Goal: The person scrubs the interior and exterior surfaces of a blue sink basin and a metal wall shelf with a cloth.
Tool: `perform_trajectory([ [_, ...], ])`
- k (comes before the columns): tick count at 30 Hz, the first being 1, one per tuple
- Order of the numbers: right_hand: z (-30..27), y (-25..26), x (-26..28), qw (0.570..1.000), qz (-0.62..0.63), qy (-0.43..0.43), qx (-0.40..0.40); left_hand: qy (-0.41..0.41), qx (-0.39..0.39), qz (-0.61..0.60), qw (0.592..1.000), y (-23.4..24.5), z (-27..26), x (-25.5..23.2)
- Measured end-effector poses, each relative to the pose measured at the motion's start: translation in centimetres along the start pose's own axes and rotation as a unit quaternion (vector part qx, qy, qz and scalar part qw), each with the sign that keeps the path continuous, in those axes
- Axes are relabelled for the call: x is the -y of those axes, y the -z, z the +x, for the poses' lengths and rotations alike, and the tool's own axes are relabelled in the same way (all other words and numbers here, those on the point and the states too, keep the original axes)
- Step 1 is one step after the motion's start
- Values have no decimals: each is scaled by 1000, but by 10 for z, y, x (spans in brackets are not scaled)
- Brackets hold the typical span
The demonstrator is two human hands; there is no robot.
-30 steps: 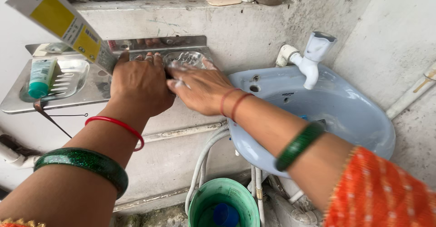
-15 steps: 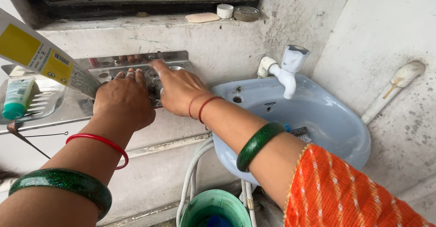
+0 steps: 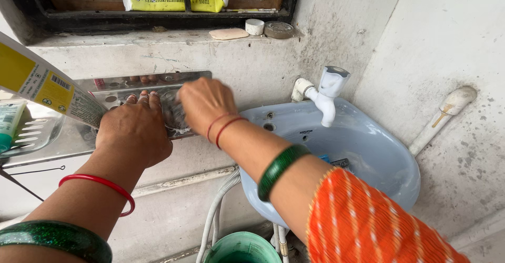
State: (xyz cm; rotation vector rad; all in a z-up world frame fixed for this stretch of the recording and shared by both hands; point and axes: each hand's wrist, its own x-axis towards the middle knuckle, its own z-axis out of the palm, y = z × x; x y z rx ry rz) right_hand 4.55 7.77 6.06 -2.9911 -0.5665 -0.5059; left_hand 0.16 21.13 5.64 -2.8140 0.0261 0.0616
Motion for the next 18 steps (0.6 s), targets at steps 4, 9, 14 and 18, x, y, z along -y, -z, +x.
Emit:
perform_trajectory([
  [4, 9, 3, 6, 996, -42, -45, 58, -2, -32, -4, 999, -1, 0, 0],
  [9, -22, 0, 11, 994, 69, 58, 60, -5, -36, -6, 999, 1, 0, -1],
  [14, -26, -7, -3, 990, 53, 36, 125, -8, -36, -16, 999, 0, 1, 0],
  [18, -17, -18, 8, 984, 116, 17, 135, -19, -70, -42, 997, -8, 2, 2],
])
